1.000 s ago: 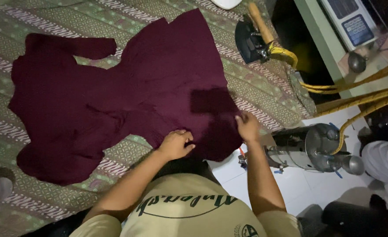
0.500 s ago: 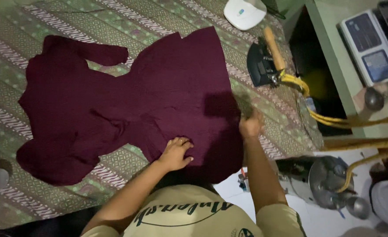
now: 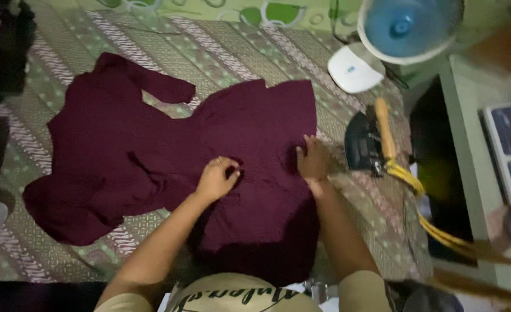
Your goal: The person irons a maroon long-sleeved shirt on a patterned surface. They use a black iron to smooth the fabric, frequently pausing to adjust the shirt's position and fold the sleeves.
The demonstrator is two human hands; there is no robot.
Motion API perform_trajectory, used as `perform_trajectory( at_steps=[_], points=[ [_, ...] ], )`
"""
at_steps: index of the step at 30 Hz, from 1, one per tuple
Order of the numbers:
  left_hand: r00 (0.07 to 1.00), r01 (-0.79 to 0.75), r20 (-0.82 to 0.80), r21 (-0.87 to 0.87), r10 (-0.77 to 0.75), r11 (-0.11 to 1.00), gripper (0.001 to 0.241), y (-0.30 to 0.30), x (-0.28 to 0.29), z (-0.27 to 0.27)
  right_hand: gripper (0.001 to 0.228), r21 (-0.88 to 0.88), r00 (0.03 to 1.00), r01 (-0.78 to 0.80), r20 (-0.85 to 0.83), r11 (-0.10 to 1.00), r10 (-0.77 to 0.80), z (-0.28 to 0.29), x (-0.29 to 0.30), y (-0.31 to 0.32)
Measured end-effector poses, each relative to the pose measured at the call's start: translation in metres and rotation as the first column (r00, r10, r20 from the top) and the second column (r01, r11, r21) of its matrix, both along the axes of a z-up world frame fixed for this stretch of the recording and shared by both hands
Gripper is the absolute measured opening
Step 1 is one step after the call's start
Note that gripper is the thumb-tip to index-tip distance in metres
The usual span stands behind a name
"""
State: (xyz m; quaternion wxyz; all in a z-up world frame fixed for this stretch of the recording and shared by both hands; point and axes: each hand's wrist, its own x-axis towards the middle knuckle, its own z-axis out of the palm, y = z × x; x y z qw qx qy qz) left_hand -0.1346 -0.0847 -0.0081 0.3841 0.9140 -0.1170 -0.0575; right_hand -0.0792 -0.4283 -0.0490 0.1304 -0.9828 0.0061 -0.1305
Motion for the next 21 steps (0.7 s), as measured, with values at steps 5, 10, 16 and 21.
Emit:
perform_trajectory(
  at_steps=[5,10,16,21],
  points=[
    [0.969,-0.245,0.029,0.214,0.245,0.945,0.036,0.029,0.065,-0.01,0.066,-0.073,0.97,-0.213,0.108,0.974,0.22,-0.03,0.09,-0.001],
    [0.944,-0.305,0.009,0.417,0.331,0.857,0.049,0.067,0.119,-0.016,0.068,-0.156,0.969,-0.212,-0.162,0.965,0.187,-0.056,0.175,-0.02],
    [0.929,-0.221,-0.128,0.557,0.346,0.801,0.053,0.092,0.163,-0.026,0.066,-0.151,0.95,-0.129,-0.303,0.98,0.078,-0.016,0.222,0.018],
    [0.94,-0.113,-0.185,0.624,0.286,0.773,0.053,0.103,0.187,-0.034,0.066,-0.098,0.907,-0.37,-0.252,0.924,0.336,0.043,0.216,0.095]
  ],
)
